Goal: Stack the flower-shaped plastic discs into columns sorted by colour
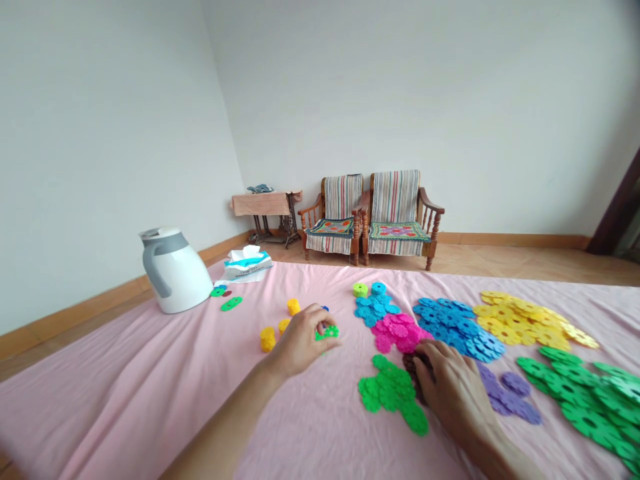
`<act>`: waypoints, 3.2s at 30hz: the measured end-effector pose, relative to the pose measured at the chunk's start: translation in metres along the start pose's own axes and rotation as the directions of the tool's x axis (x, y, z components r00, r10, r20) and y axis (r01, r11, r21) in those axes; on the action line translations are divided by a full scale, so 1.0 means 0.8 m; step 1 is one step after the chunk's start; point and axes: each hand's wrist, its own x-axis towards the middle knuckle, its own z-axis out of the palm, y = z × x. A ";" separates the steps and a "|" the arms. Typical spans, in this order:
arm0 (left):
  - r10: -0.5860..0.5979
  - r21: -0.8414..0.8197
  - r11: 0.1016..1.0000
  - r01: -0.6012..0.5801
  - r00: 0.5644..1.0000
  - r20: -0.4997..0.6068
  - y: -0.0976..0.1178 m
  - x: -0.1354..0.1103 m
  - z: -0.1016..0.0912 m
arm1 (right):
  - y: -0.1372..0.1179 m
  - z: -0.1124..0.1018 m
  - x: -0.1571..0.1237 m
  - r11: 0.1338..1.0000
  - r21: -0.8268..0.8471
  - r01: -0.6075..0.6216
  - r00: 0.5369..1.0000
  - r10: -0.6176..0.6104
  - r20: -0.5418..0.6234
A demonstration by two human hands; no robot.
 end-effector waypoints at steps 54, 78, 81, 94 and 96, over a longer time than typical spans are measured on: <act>0.043 0.025 0.999 -0.048 0.986 0.162 0.019 -0.011 0.026 | -0.004 -0.001 0.000 1.000 -0.008 -0.020 1.000 0.020 0.012; -0.069 0.146 0.988 0.058 0.995 0.071 -0.054 0.002 -0.011 | -0.002 0.000 0.001 1.000 0.001 -0.022 0.999 0.022 0.025; -0.034 0.130 0.991 0.028 0.998 0.047 -0.036 0.001 -0.014 | -0.002 -0.001 0.001 1.000 0.000 -0.013 1.000 0.013 0.027; 0.277 0.001 0.951 -0.309 0.855 0.438 0.029 -0.022 0.043 | -0.005 -0.003 0.000 1.000 0.003 -0.023 1.000 0.023 0.016; 0.268 0.006 0.954 -0.301 0.859 0.436 0.029 -0.021 0.044 | -0.006 -0.002 0.001 1.000 0.005 -0.023 1.000 0.023 0.017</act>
